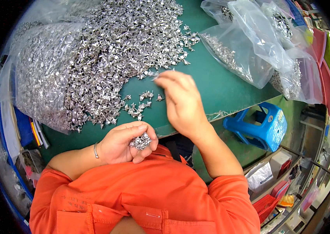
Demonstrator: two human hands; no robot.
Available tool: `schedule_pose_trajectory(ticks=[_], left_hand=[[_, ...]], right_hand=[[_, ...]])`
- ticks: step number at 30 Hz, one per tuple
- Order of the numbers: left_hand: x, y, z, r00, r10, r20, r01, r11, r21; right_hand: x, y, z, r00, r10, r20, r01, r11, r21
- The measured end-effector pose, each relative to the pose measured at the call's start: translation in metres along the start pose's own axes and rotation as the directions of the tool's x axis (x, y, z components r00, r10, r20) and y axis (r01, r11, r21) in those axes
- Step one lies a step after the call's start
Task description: The person sorts small silver metal pieces on a green table by hand, picking them individually from a large pile and grouping them into a smaller pile before placing them into a plastic bag.
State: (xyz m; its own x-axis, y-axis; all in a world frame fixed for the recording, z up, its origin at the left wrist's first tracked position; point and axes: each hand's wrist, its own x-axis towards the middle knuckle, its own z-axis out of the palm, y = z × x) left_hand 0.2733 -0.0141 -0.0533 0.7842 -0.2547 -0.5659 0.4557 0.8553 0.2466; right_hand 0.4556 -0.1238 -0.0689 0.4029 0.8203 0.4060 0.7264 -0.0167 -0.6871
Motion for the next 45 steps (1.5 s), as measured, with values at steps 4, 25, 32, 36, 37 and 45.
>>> schedule_pose_trajectory(ticks=[4, 25, 32, 36, 37, 45], left_hand=[[0.001, -0.002, -0.006, 0.997, 0.018, 0.072, -0.016, 0.999, -0.036], [0.002, -0.002, -0.007, 0.995, 0.036, 0.091, -0.033, 0.999, -0.039], [0.012, -0.01, -0.017, 0.99, 0.024, 0.14, -0.024, 1.0, -0.001], [0.02, -0.015, -0.023, 0.983, 0.03, 0.182, -0.022, 0.999, -0.048], [0.018, -0.017, -0.023, 0.983, 0.034, 0.18, -0.023, 0.998, -0.066], [0.018, -0.016, -0.026, 0.985, 0.032, 0.167, -0.022, 0.998, -0.061]], right_hand=[[0.001, -0.004, -0.004, 0.991, 0.116, -0.072, -0.107, 0.987, 0.116], [0.017, -0.007, -0.006, 0.992, 0.019, 0.126, -0.002, 0.992, -0.126], [0.018, -0.009, -0.013, 0.98, 0.013, 0.197, -0.003, 0.999, -0.049], [0.018, -0.01, -0.016, 0.983, 0.079, 0.167, -0.065, 0.994, -0.088], [0.019, -0.011, -0.013, 0.985, 0.077, 0.156, -0.064, 0.994, -0.092], [0.018, -0.015, -0.011, 0.986, 0.167, 0.018, -0.167, 0.986, -0.03]])
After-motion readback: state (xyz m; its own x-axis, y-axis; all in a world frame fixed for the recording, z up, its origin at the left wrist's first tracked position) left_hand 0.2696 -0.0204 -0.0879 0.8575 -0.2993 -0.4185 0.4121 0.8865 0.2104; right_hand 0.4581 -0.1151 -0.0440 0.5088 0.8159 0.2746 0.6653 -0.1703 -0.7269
